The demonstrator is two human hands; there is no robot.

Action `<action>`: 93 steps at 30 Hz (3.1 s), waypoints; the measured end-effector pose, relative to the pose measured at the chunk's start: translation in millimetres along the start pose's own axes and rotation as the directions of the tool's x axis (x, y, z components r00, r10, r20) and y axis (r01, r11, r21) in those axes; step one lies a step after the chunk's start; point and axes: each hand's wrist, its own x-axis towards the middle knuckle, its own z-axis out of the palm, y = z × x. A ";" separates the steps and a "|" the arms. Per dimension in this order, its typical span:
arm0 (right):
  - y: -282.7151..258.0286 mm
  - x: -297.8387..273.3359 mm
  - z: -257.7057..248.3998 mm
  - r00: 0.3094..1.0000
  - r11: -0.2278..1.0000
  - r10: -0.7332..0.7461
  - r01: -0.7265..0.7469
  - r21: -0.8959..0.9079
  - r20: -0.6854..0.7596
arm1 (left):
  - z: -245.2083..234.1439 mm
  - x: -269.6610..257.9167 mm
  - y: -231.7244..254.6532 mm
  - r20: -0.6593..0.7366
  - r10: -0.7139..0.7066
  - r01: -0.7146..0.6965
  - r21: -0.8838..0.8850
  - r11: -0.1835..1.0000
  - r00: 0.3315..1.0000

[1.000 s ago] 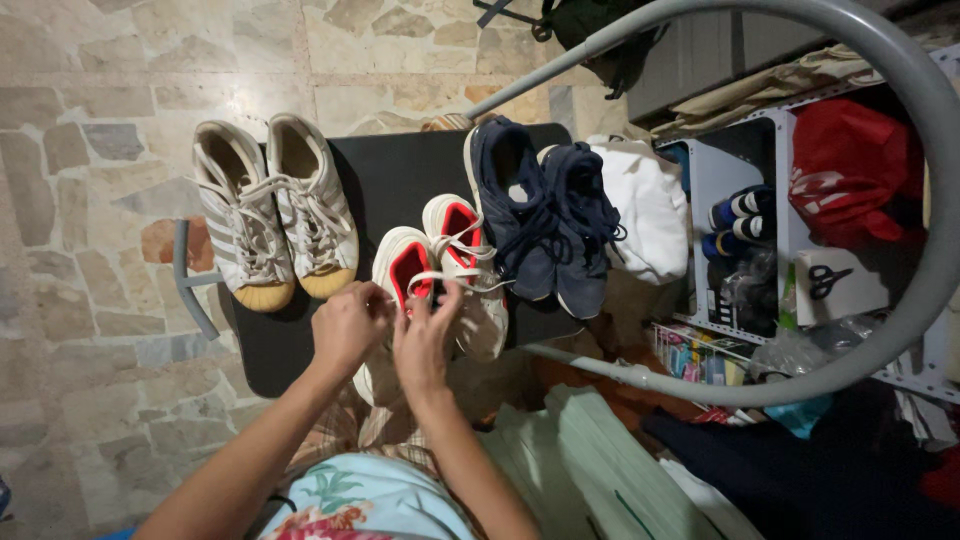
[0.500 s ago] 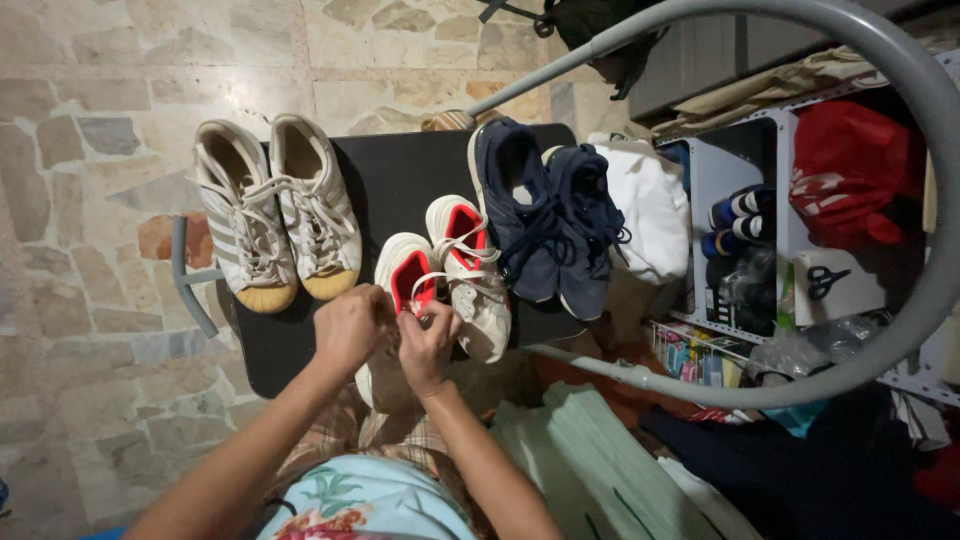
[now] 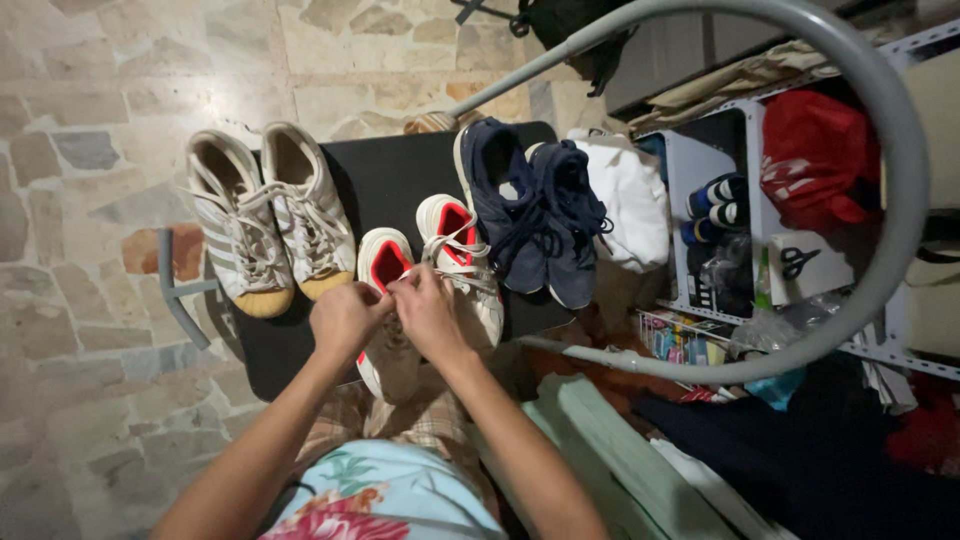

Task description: The person unlaces and relaces a pair of white sneakers with red accents on a black bench. They repeatedly pull the laces out, thread them back through the eyelets, and tie knots, working on both shoes in sequence.

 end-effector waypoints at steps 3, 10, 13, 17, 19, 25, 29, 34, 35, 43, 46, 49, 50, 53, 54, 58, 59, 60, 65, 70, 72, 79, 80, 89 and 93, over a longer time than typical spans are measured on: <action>-1.5 10.4 3.6 0.995 0.988 -0.053 0.065 -0.138 0.086 | 3.8 4.6 -7.6 0.040 -0.017 0.019 -0.046 0.999 0.999; 6.5 14.3 16.4 0.992 0.998 0.060 -0.057 -0.034 0.112 | -2.2 -1.6 -14.3 0.039 -0.067 0.073 -0.190 0.979 0.997; 15.5 20.1 12.9 0.983 0.975 0.181 -0.176 0.138 -0.028 | -6.9 4.4 -16.5 -0.096 0.044 -0.069 -0.282 0.957 0.994; 27.2 44.2 -41.7 0.805 0.365 0.509 -0.522 0.771 0.304 | -3.9 13.2 -22.0 -0.116 0.115 -0.141 -0.255 0.957 0.987; 24.3 57.3 -89.2 0.875 -0.014 0.252 -0.424 0.906 0.413 | -1.6 17.4 -24.0 -0.097 0.074 -0.097 -0.263 0.960 0.993; -22.9 69.4 -186.3 0.949 0.001 0.192 -0.255 0.967 0.250 | 7.2 23.3 -30.2 0.034 -0.070 0.078 -0.420 0.904 0.997; -52.5 66.2 -185.9 0.967 0.040 0.156 -0.209 0.977 0.200 | 0.3 28.5 -14.1 -0.123 0.086 -0.120 -0.304 0.945 0.989; -51.4 49.9 -187.6 0.914 0.078 0.219 -0.364 0.928 0.340 | -26.2 40.6 23.8 -0.071 0.415 -0.406 0.117 0.906 0.907; -49.2 46.8 -186.6 0.920 0.092 0.220 -0.351 0.932 0.325 | -27.2 41.9 32.9 -0.060 0.499 -0.487 0.151 0.861 0.864; -29.4 35.1 -166.4 0.952 -0.027 0.186 -0.241 0.970 0.242 | -1.9 59.1 52.8 0.151 0.689 -0.677 0.422 0.603 0.708; -33.6 34.0 -165.4 0.940 -0.057 0.190 -0.276 0.960 0.281 | 9.4 59.1 37.3 0.176 0.751 -0.739 0.418 0.528 0.636; -47.2 32.0 -168.7 0.945 -0.052 0.148 -0.285 0.957 0.290 | 14.7 59.5 27.8 0.128 0.798 -0.773 0.376 0.511 0.589; -53.1 31.3 -169.9 0.948 -0.054 0.135 -0.283 0.958 0.288 | 14.1 60.9 26.1 0.110 0.819 -0.791 0.358 0.496 0.564; -65.3 27.2 -179.0 0.955 0.029 0.101 -0.284 0.958 0.280 | 10.8 66.1 32.7 0.206 0.769 -0.791 0.262 0.552 0.605; -66.6 25.6 -181.2 0.956 0.072 0.091 -0.284 0.956 0.278 | 10.0 68.7 35.7 0.265 0.730 -0.777 0.225 0.588 0.630; -60.4 21.6 -180.3 0.966 0.235 0.198 -0.209 0.949 0.164 | 7.9 74.8 31.3 0.105 0.823 -0.812 0.277 0.514 0.558; -55.6 22.0 -180.4 0.964 0.255 0.227 -0.195 0.947 0.138 | 7.6 77.6 29.8 0.074 0.771 -0.763 0.228 0.604 0.633; -50.7 21.5 -180.1 0.960 0.276 0.256 -0.183 0.944 0.111 | 8.5 79.8 28.5 0.048 0.710 -0.705 0.176 0.687 0.703; -39.8 25.6 -165.7 0.940 0.472 0.340 -0.196 0.859 0.028 | 21.8 89.9 33.9 0.041 0.343 -0.291 -0.439 0.850 0.938; -52.1 27.3 -149.2 0.960 0.437 0.279 -0.141 0.888 0.015 | 22.4 81.8 41.5 0.256 0.365 -0.134 -0.626 0.768 0.895; -54.4 29.4 -147.3 0.970 0.394 0.245 -0.109 0.912 0.010 | 17.9 75.4 39.2 0.227 0.300 -0.201 -0.377 0.904 0.926; -39.9 16.5 -136.3 0.957 0.428 0.274 -0.033 0.903 -0.095 | 30.6 60.3 37.7 0.129 0.347 -0.366 0.180 0.913 0.929; -36.8 14.1 -133.5 0.948 0.385 0.306 -0.036 0.922 -0.091 | 33.3 62.3 39.3 0.140 0.306 -0.328 0.181 0.927 0.942; -23.5 45.2 -84.3 0.968 0.244 0.240 0.009 0.970 -0.069 | 44.4 52.9 3.6 0.415 0.548 -0.322 -0.499 0.805 0.726; 0.8 52.2 -45.4 0.950 0.369 0.276 0.037 0.929 -0.147 | 35.4 35.5 0.9 0.279 0.580 -0.525 -0.249 0.814 0.765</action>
